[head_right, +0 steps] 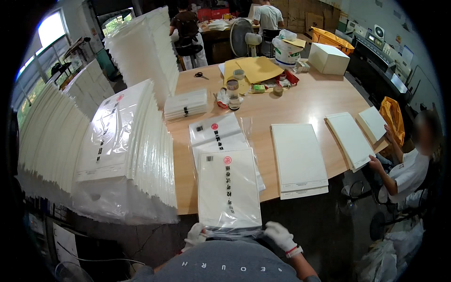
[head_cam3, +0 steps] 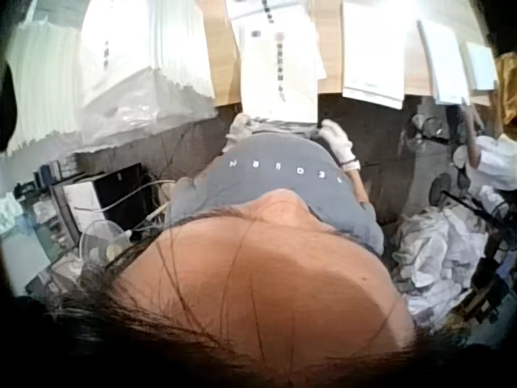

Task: The person repeatedly picks up white paper sheets, places them into clear plastic sleeves, and stacks the packaged items on the table. The person wears white gloves and works at a large table with stacks of paper and packaging materials.

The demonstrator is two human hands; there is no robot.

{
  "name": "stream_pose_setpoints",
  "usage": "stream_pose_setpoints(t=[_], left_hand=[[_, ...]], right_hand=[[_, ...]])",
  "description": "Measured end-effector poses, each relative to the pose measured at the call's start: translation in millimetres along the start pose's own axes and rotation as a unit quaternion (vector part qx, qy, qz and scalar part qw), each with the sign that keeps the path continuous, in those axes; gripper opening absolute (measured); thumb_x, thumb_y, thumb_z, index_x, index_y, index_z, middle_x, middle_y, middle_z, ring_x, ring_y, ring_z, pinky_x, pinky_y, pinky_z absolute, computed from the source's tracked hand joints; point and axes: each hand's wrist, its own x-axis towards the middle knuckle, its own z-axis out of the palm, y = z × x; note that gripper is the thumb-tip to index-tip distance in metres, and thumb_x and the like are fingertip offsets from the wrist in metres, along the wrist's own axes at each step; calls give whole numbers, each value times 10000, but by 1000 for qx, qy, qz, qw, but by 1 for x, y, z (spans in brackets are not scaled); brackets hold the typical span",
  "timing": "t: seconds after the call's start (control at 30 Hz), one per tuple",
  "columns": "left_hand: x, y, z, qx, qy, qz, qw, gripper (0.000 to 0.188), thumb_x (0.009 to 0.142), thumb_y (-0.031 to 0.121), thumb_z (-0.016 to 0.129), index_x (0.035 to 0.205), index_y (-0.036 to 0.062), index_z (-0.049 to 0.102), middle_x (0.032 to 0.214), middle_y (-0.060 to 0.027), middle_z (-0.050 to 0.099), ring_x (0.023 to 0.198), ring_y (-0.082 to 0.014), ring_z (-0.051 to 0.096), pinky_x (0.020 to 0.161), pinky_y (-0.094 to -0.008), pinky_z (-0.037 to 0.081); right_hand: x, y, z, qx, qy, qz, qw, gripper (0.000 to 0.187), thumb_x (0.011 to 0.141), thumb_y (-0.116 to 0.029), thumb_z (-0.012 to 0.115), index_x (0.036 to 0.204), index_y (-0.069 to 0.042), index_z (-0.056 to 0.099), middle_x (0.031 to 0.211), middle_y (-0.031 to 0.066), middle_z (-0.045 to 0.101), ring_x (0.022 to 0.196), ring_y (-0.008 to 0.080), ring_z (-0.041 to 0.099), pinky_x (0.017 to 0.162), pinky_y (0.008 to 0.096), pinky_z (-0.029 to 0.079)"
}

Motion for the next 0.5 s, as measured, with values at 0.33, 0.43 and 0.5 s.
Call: stream_pose_setpoints(t=[0.33,0.43,0.5], left_hand=[[81,166,-107,28,43,350,935,146,796,93,569,694,21,493,750,-107,553,608,-206,563,516,-260,447],[66,151,-172,209,306,393,842,74,753,74,558,713,88,497,722,-58,526,609,-179,533,520,-309,433],[66,151,-210,-115,421,291,851,92,809,152,516,790,65,490,783,-33,503,706,-110,460,608,-232,369]], right_hand=[[84,-146,93,310,-78,-78,944,429,876,-243,511,1224,-3,437,1035,59,550,890,108,515,742,238,437],[116,-243,116,264,-99,-120,952,405,884,-273,504,1190,-13,456,925,24,551,730,76,518,618,205,441],[127,-297,132,267,-195,-120,936,355,898,-273,483,1149,-21,488,863,8,543,710,63,513,587,199,444]])
